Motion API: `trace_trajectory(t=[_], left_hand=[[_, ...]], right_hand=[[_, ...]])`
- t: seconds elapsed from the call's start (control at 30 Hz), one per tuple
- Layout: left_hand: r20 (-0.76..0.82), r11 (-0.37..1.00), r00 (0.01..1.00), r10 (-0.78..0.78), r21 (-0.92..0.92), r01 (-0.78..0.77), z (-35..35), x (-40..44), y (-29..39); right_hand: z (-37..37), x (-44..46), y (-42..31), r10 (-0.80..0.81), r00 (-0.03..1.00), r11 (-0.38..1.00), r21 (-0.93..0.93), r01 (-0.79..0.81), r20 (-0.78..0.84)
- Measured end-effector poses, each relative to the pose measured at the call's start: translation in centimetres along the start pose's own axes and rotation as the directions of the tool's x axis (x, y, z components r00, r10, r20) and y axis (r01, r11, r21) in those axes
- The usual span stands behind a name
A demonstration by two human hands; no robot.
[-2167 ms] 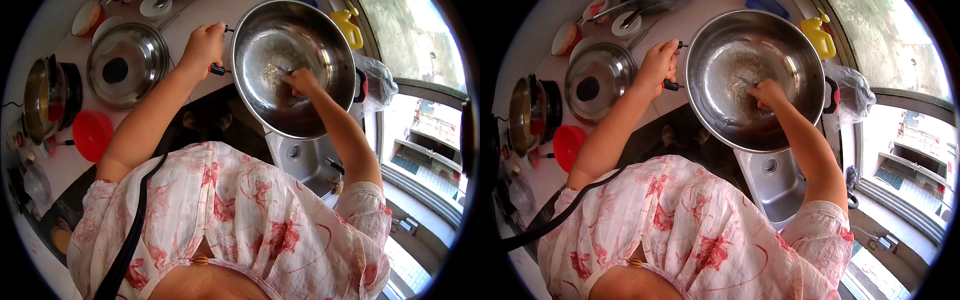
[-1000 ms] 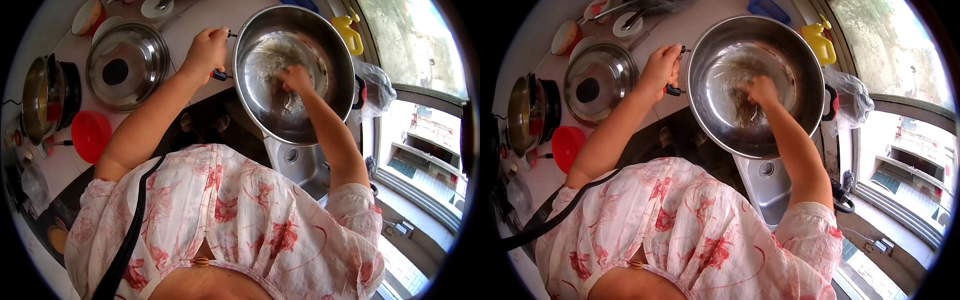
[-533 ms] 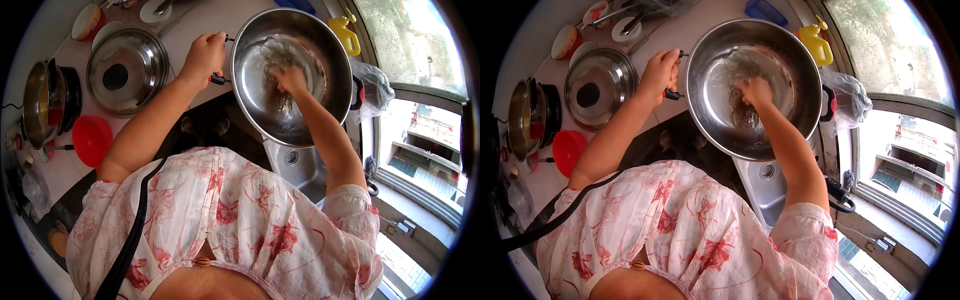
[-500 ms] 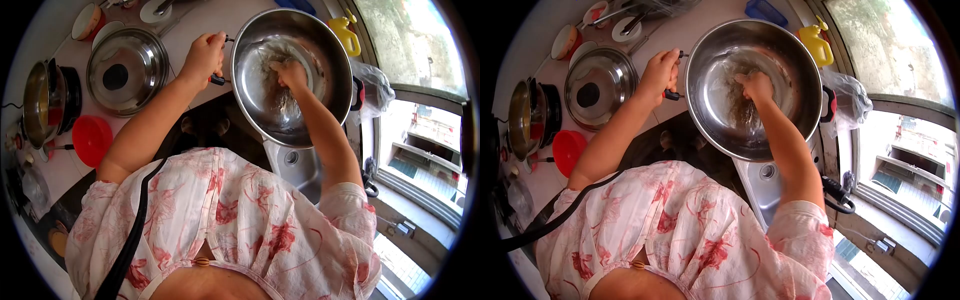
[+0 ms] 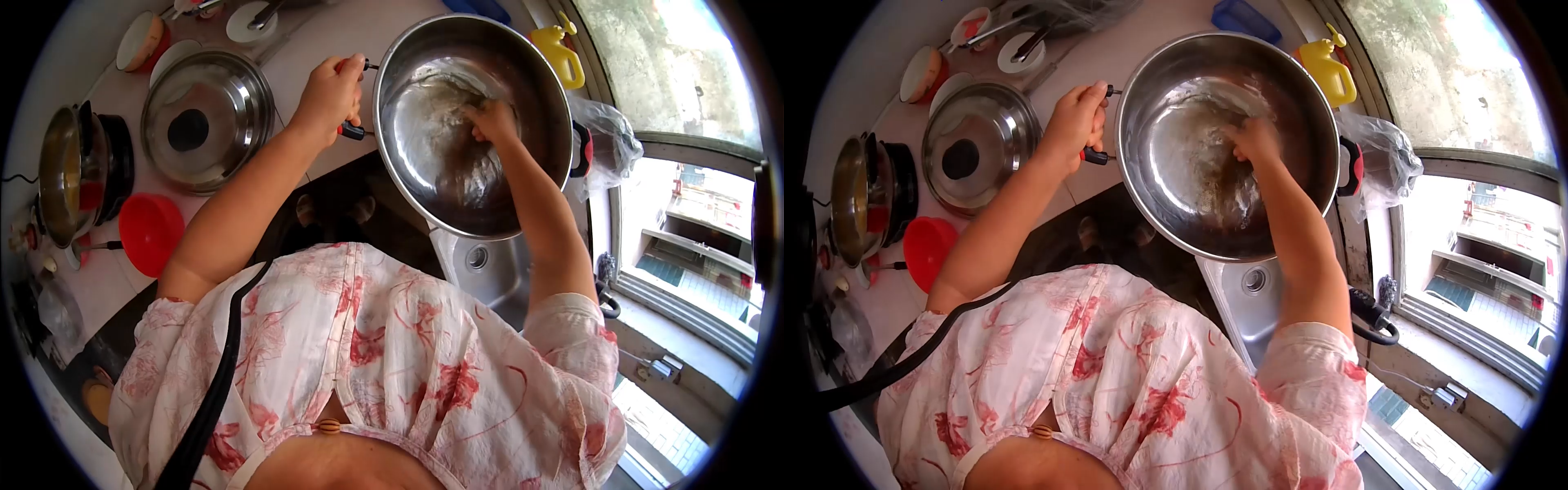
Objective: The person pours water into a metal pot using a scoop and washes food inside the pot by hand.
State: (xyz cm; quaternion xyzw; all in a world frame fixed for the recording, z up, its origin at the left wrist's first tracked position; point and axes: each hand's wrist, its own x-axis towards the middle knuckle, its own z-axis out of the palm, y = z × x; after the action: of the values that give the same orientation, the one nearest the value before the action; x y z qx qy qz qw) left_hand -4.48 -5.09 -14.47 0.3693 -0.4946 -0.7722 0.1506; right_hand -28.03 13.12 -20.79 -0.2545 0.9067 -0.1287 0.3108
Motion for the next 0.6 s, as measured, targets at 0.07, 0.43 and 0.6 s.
trace_trajectory(t=[0.07, 0.43, 0.6], left_hand=[[-0.005, 1.000, 1.000, 0.007, 0.010, -0.007, 0.1, 0.1, 0.0], [-0.008, 1.000, 1.000, 0.015, 0.020, -0.015, 0.1, 0.0, -0.4], [-0.008, 1.000, 1.000, 0.006, -0.005, -0.006, 0.1, 0.0, -0.2]], right_hand=[[0.3, 0.6, 0.6, 0.003, 0.998, 0.999, 0.040, 0.000, -0.068], [2.1, 0.0, -2.4, -0.084, 0.990, 0.992, 0.079, 0.094, -0.116], [1.9, 0.9, -2.3, -0.115, 0.988, 0.993, 0.026, 0.119, -0.104]])
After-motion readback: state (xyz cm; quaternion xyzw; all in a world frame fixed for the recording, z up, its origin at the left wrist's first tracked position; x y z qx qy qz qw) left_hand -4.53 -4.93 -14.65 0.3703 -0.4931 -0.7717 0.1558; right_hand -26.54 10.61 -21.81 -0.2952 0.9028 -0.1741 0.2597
